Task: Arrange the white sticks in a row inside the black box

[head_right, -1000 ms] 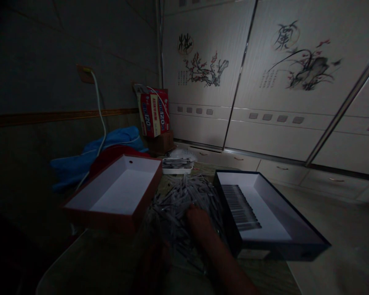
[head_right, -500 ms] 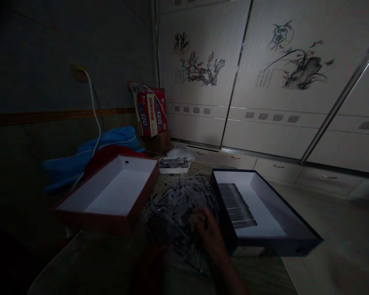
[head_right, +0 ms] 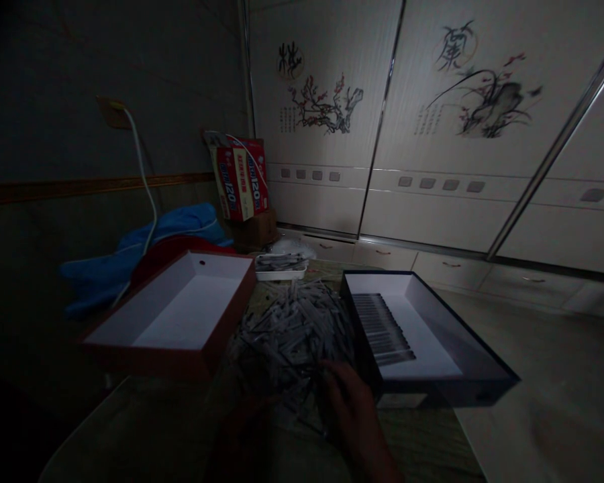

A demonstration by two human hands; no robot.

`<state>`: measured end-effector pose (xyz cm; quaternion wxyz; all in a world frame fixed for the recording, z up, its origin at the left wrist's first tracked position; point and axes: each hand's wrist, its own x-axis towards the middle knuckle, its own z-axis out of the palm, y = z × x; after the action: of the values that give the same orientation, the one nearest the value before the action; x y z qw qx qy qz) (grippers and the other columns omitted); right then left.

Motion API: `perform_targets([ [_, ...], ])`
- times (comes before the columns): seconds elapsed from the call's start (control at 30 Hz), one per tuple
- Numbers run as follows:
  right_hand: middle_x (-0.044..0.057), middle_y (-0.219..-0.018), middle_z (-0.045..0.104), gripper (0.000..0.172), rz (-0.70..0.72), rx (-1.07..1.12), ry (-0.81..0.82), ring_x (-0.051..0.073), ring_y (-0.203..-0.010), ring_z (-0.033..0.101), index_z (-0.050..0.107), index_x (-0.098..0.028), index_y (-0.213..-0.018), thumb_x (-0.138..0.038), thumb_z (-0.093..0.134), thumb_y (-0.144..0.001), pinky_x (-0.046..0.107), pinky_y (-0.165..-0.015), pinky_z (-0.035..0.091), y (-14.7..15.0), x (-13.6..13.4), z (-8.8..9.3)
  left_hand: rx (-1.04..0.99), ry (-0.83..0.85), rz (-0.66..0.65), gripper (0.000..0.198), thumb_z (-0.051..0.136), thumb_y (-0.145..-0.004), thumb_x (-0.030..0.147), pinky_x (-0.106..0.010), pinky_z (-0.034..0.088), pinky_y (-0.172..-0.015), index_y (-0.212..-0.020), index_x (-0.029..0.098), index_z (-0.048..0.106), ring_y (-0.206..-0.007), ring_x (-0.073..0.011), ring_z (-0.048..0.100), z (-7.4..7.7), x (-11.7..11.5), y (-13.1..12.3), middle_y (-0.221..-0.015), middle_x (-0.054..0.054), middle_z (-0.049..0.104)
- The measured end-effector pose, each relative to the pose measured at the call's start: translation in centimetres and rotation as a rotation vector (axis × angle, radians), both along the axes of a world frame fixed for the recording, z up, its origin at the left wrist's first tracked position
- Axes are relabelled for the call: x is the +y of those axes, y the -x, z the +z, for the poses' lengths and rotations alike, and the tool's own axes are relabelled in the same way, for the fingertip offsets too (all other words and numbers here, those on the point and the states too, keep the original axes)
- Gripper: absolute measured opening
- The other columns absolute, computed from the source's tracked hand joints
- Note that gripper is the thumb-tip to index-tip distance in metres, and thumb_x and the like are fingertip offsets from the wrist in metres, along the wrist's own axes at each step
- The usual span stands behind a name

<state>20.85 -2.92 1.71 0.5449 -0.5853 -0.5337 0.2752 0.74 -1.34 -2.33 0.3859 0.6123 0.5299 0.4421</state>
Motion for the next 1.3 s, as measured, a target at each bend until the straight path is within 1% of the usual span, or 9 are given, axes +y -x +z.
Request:
perform_targets([
  [0.13,0.005,-0.08,0.067,0.03,0.089,-0.175,0.036,0.019,-0.077,0.061,0.065,-0.018,-0.093,-0.043,0.052,-0.083,0.026,-0.067,0.049,-1.1,-1.0,0.8,-0.001,0.068,-0.064,0.027,0.056,-0.076,0.041,-0.03,0.047,-0.089,-0.09,0.025,0.072,-0.095,-0.0204,0.063,0.8,-0.1,0.1,-0.098,-0.007,0.069],
  [0.3,0.004,-0.088,0.065,0.021,0.249,-0.338,0.033,0.018,-0.082,0.06,0.064,-0.02,-0.093,-0.032,0.047,-0.087,0.026,-0.076,0.046,-2.4,-1.7,2.5,0.037,0.062,-0.146,0.026,0.054,-0.078,0.04,-0.029,0.047,-0.085,-0.092,0.025,0.071,-0.092,-0.0188,0.063,0.4,0.1,0.2,-0.094,-0.006,0.068],
  [0.53,0.005,-0.094,0.063,0.021,0.347,-0.289,0.064,0.019,-0.085,0.059,0.062,-0.02,-0.097,-0.029,0.045,-0.088,0.027,-0.075,0.047,-2.0,-2.1,3.7,0.114,-0.011,-0.124,0.024,0.056,-0.075,0.038,-0.031,0.048,-0.088,-0.088,0.028,0.073,-0.095,-0.0214,0.063,0.5,-0.1,0.2,-0.097,-0.006,0.07],
  [0.63,0.005,-0.092,0.064,0.02,0.354,-0.282,0.05,0.018,-0.082,0.059,0.062,-0.02,-0.098,-0.026,0.047,-0.087,0.027,-0.074,0.048,-1.7,-2.1,3.7,0.101,-0.008,-0.157,0.024,0.056,-0.075,0.037,-0.029,0.05,-0.082,-0.087,0.026,0.073,-0.088,-0.0199,0.064,0.7,-0.1,0.3,-0.089,-0.007,0.069],
  [0.73,0.006,-0.095,0.064,0.021,0.355,-0.294,0.028,0.018,-0.084,0.06,0.062,-0.021,-0.101,-0.026,0.047,-0.087,0.028,-0.076,0.047,-1.9,-2.2,3.4,0.109,0.001,-0.167,0.025,0.055,-0.075,0.038,-0.029,0.05,-0.083,-0.088,0.026,0.073,-0.089,-0.0201,0.064,0.6,0.0,0.2,-0.09,-0.007,0.069],
  [0.87,0.004,-0.092,0.063,0.021,0.311,-0.354,0.062,0.018,-0.084,0.059,0.062,-0.022,-0.097,-0.031,0.044,-0.089,0.027,-0.075,0.046,-2.5,-2.7,3.0,0.14,-0.006,-0.125,0.026,0.056,-0.073,0.041,-0.031,0.051,-0.084,-0.086,0.027,0.074,-0.093,-0.0221,0.064,0.1,0.1,0.2,-0.095,-0.007,0.07],
  [1.0,0.005,-0.098,0.063,0.021,0.296,-0.399,0.019,0.02,-0.09,0.059,0.062,-0.024,-0.101,-0.03,0.047,-0.087,0.028,-0.078,0.046,-3.1,-2.8,3.0,0.115,-0.074,-0.157,0.028,0.054,-0.075,0.045,-0.03,0.051,-0.082,-0.086,0.028,0.074,-0.087,-0.0208,0.065,-0.8,0.2,0.2,-0.09,-0.006,0.071],
  [1.17,0.005,-0.104,0.063,0.021,0.301,-0.402,0.055,0.02,-0.096,0.058,0.061,-0.024,-0.103,-0.028,0.05,-0.086,0.029,-0.084,0.045,-2.7,-2.5,2.5,0.191,0.042,-0.103,0.03,0.057,-0.072,0.045,-0.038,0.047,-0.092,-0.089,0.027,0.074,-0.103,-0.0264,0.061,-1.3,0.2,0.3,-0.106,-0.01,0.068],
  [1.3,0.007,-0.104,0.064,0.021,0.347,-0.381,0.066,0.02,-0.096,0.059,0.062,-0.022,-0.101,-0.026,0.048,-0.086,0.031,-0.084,0.045,-2.0,-2.4,1.3,0.232,-0.069,-0.189,0.031,0.048,-0.079,0.043,-0.033,0.05,-0.087,-0.092,0.028,0.073,-0.095,-0.0225,0.064,-0.9,0.1,0.5,-0.099,-0.008,0.07],
])
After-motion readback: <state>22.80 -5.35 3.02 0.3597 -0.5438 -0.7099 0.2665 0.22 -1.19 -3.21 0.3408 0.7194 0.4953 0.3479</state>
